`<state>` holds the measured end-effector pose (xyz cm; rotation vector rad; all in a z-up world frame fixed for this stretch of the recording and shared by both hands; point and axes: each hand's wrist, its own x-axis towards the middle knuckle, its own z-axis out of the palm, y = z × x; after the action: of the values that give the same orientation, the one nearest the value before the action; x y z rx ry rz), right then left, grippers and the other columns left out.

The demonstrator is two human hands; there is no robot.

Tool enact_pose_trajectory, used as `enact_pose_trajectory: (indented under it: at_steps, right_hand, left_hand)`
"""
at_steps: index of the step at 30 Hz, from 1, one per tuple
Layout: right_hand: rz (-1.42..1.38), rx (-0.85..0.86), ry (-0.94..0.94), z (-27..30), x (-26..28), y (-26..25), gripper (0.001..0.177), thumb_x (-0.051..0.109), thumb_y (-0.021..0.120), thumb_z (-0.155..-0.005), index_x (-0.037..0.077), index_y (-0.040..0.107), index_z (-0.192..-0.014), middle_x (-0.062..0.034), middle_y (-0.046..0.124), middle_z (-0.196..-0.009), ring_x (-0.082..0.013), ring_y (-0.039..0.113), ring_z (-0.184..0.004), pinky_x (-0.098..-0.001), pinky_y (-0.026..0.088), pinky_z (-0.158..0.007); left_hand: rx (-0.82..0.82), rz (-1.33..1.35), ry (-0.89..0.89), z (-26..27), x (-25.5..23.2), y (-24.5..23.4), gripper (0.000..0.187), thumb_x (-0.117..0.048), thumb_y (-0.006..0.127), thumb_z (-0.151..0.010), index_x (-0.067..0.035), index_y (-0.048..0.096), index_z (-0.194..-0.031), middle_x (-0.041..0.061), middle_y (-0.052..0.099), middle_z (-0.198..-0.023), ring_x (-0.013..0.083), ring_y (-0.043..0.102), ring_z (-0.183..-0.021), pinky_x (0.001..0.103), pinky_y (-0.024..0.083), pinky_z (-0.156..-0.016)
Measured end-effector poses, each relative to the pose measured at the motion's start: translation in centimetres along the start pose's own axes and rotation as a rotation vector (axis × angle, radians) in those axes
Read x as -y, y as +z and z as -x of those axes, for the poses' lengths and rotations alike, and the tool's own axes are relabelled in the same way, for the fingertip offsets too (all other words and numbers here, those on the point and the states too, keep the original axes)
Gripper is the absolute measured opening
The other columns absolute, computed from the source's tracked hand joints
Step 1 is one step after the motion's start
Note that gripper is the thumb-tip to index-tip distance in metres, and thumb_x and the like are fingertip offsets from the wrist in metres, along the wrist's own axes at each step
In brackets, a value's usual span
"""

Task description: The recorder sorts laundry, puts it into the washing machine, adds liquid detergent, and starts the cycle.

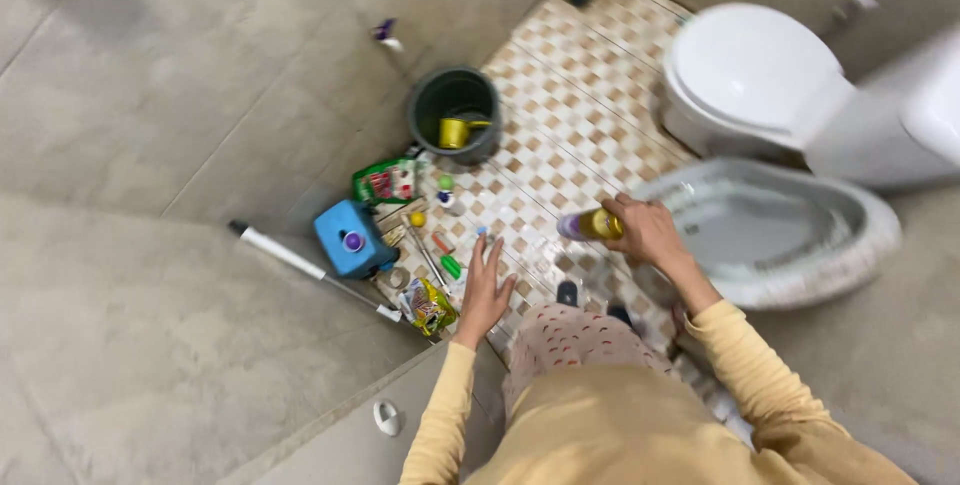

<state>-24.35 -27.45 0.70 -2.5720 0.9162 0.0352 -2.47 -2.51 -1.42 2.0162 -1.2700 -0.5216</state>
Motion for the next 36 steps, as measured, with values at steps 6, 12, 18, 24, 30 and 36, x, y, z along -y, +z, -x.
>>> enact_pose_trajectory:
  at_steps: [6, 12, 18, 24, 30, 36]
  right_hand:
    - [-0.062, -0.090, 0.131, 8.5, -2.0, -2.5, 0.074, 0.028, 0.093, -0.059, 0.009, 0.063, -0.125, -0.0117, 0.067, -0.116, -0.0345, 0.069, -0.091, -0.0449, 0.055, -0.079]
    - [-0.021, -0.060, 0.143, 17.7, -2.8, -3.7, 0.068, 0.031, 0.091, -0.061, 0.011, 0.064, -0.121, -0.0091, 0.068, -0.104, -0.0312, 0.070, -0.096, -0.0449, 0.054, -0.079]
    - [-0.031, -0.135, 0.151, 25.8, -2.3, -3.2, 0.061, 0.033, 0.089, -0.066, 0.010, 0.066, -0.117, -0.0094, 0.067, -0.101, -0.0326, 0.069, -0.091, -0.0443, 0.055, -0.080]
    - [-0.005, -0.251, 0.125, 32.8, 0.4, -3.7, 0.067, 0.032, 0.089, -0.063, 0.007, 0.065, -0.120, -0.0116, 0.065, -0.101, -0.0336, 0.069, -0.089, -0.0467, 0.056, -0.074]
    - [-0.018, -0.219, 0.163, 42.2, 2.0, -4.5, 0.067, 0.032, 0.087, -0.068, 0.009, 0.061, -0.125, -0.0084, 0.066, -0.105, -0.0309, 0.069, -0.096, -0.0440, 0.057, -0.072]
    - [-0.032, -0.306, 0.112, 54.5, -0.4, -5.3, 0.072, 0.034, 0.087, -0.062, 0.007, 0.061, -0.124, -0.0093, 0.066, -0.106, -0.0304, 0.070, -0.096, -0.0418, 0.057, -0.069]
  left_hand:
    - [0.353, -0.012, 0.146, -2.1, -5.5, 5.4, 0.079, -0.018, 0.073, -0.091, -0.010, 0.032, -0.158, 0.026, 0.020, -0.164, 0.0455, 0.027, -0.150, 0.054, 0.027, -0.120]
    - [0.489, 0.038, 0.415, -2.1, -11.8, 10.6, 0.103, -0.018, 0.079, -0.084, -0.009, 0.015, -0.164, 0.025, 0.024, -0.166, 0.0448, 0.026, -0.153, 0.056, 0.025, -0.125]
    - [0.645, -0.114, 0.540, 2.0, -15.5, 15.6, 0.137, -0.032, 0.092, -0.065, -0.012, 0.000, -0.163, 0.027, 0.020, -0.165, 0.0447, 0.023, -0.153, 0.059, 0.021, -0.124]
    - [0.583, -0.302, 0.477, 7.3, -16.9, 16.3, 0.151, -0.044, 0.099, -0.054, -0.016, -0.005, -0.161, 0.030, 0.014, -0.164, 0.0469, 0.017, -0.152, 0.064, 0.014, -0.122]
    - [0.726, -0.208, 0.621, 14.4, -20.9, 18.6, 0.146, -0.043, 0.098, -0.054, -0.017, 0.003, -0.162, 0.026, 0.016, -0.166, 0.0454, 0.018, -0.154, 0.064, 0.013, -0.121]
    - [0.733, 0.104, 0.841, 21.6, -26.2, 23.7, 0.123, -0.041, 0.094, -0.060, -0.010, 0.026, -0.156, 0.021, 0.033, -0.158, 0.0399, 0.031, -0.151, 0.060, 0.015, -0.127]
